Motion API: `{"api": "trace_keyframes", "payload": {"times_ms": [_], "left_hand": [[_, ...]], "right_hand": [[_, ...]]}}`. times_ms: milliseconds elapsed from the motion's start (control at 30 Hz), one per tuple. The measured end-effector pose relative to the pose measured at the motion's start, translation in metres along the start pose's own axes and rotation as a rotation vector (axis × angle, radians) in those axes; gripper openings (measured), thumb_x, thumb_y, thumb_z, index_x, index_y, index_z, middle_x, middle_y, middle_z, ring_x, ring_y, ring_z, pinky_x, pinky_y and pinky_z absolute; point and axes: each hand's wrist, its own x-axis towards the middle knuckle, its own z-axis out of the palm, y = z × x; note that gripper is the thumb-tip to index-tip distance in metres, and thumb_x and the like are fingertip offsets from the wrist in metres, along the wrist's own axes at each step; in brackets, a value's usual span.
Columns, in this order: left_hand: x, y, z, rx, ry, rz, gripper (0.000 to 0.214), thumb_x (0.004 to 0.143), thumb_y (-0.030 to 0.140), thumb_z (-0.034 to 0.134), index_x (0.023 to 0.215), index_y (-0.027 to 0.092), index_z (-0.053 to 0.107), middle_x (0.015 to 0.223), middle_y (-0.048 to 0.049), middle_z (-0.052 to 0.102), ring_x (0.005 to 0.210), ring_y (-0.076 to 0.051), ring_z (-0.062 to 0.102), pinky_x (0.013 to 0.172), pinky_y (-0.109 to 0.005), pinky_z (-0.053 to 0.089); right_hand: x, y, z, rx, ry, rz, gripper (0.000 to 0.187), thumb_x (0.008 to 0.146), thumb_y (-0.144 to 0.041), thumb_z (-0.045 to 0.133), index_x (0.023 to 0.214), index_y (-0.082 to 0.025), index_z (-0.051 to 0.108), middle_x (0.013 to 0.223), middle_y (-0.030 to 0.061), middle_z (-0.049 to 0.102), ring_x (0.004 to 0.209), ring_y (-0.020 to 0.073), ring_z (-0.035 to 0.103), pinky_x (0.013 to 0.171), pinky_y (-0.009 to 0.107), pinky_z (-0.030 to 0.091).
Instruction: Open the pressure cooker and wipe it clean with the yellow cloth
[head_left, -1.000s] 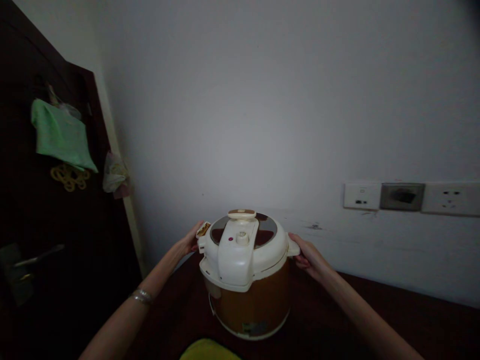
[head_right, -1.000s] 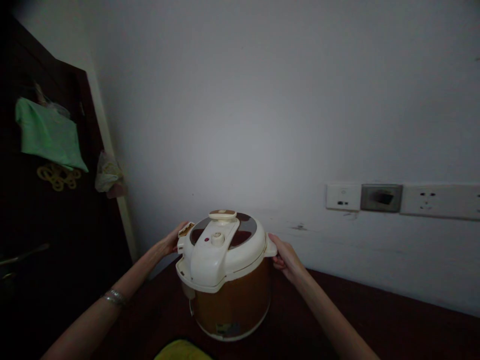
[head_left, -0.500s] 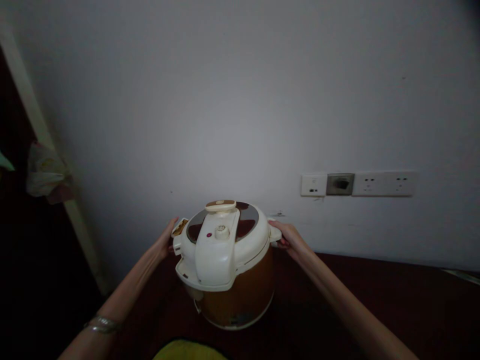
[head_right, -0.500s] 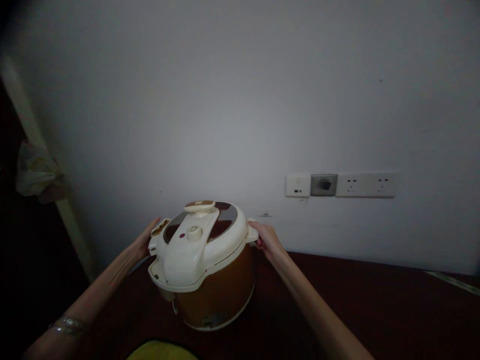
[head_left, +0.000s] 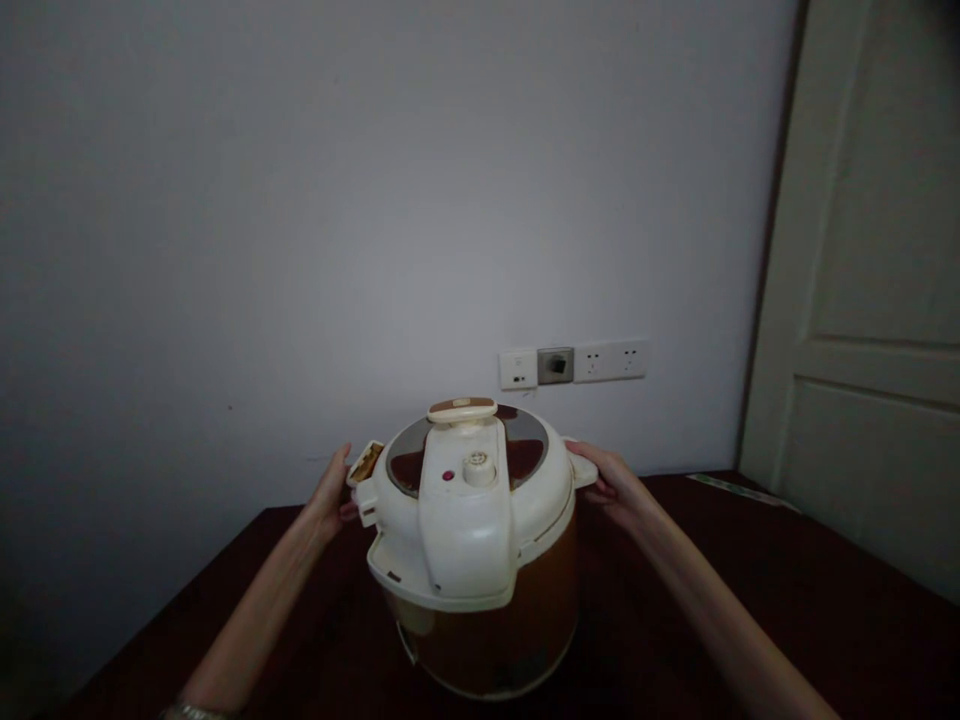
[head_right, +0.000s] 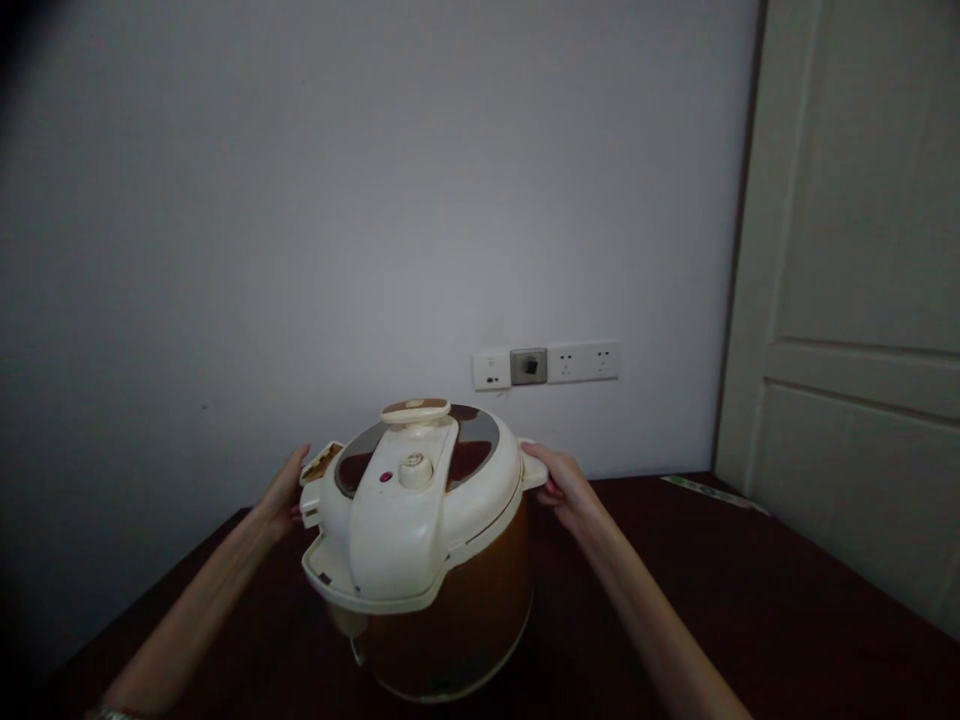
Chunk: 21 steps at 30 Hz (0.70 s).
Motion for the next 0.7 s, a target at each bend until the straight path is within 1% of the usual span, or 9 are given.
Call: {"api": "trace_keyframes", "payload": {"times_ms": [100, 200, 333, 433, 533, 700], "left_hand": [[0.006, -0.002, 0.005, 0.015, 0.025, 0.024, 0.054, 0.085, 0.056, 0.038, 0.048, 0.016, 0.042, 0.032, 0.0025, 0.037, 0.023, -0.003, 0.019, 0.029, -0.014, 0.009], [0.009, -0.003, 0.004, 0.013, -0.019, 0.031, 0.054, 0.085, 0.056, 0.037, 0.048, 0.016, 0.042, 0.033, 0.0031, 0.036, 0.024, -0.003, 0.019, 0.029, -0.014, 0.009], [0.016, -0.006, -0.002, 0.006, -0.077, 0.019, 0.053, 0.083, 0.057, 0.038, 0.048, 0.018, 0.042, 0.03, 0.0037, 0.034, 0.024, -0.004, 0.019, 0.028, -0.016, 0.012], [0.018, -0.01, -0.003, -0.006, -0.067, 0.004, 0.052, 0.082, 0.056, 0.038, 0.048, 0.018, 0.042, 0.03, 0.0032, 0.035, 0.024, -0.004, 0.019, 0.028, -0.016, 0.012], [0.015, -0.011, -0.002, -0.016, -0.052, -0.004, 0.051, 0.083, 0.055, 0.038, 0.048, 0.018, 0.043, 0.03, 0.0027, 0.037, 0.024, -0.004, 0.02, 0.028, -0.016, 0.012], [0.012, -0.01, 0.0, -0.017, -0.042, -0.012, 0.051, 0.082, 0.055, 0.039, 0.047, 0.018, 0.043, 0.03, 0.0032, 0.036, 0.023, -0.004, 0.019, 0.028, -0.016, 0.012]], "right_hand": [[-0.007, 0.001, 0.0, 0.013, 0.049, -0.013, 0.03, 0.062, -0.037, 0.071, 0.054, -0.015, 0.051, 0.03, -0.0113, 0.028, 0.028, -0.002, 0.013, 0.029, 0.011, 0.006], [-0.009, 0.001, 0.003, 0.024, 0.076, -0.01, 0.028, 0.062, -0.034, 0.071, 0.057, -0.016, 0.05, 0.03, -0.0117, 0.028, 0.028, -0.0017, 0.013, 0.029, 0.011, 0.006], [-0.004, 0.002, 0.003, -0.007, 0.089, -0.009, 0.027, 0.063, -0.036, 0.069, 0.059, -0.017, 0.05, 0.031, -0.0119, 0.026, 0.028, -0.0007, 0.014, 0.03, 0.012, 0.006], [-0.001, 0.002, 0.001, -0.033, 0.093, -0.019, 0.027, 0.062, -0.036, 0.068, 0.059, -0.017, 0.049, 0.034, -0.0111, 0.029, 0.029, -0.0005, 0.014, 0.03, 0.013, 0.005], [-0.002, 0.002, 0.001, -0.01, 0.097, -0.029, 0.026, 0.059, -0.033, 0.07, 0.06, -0.016, 0.051, 0.035, -0.0108, 0.032, 0.03, -0.0008, 0.015, 0.03, 0.013, 0.004], [-0.003, 0.003, 0.004, 0.011, 0.105, -0.002, 0.025, 0.058, -0.032, 0.07, 0.057, -0.016, 0.05, 0.034, -0.0111, 0.029, 0.03, -0.0006, 0.015, 0.03, 0.013, 0.004]]}}
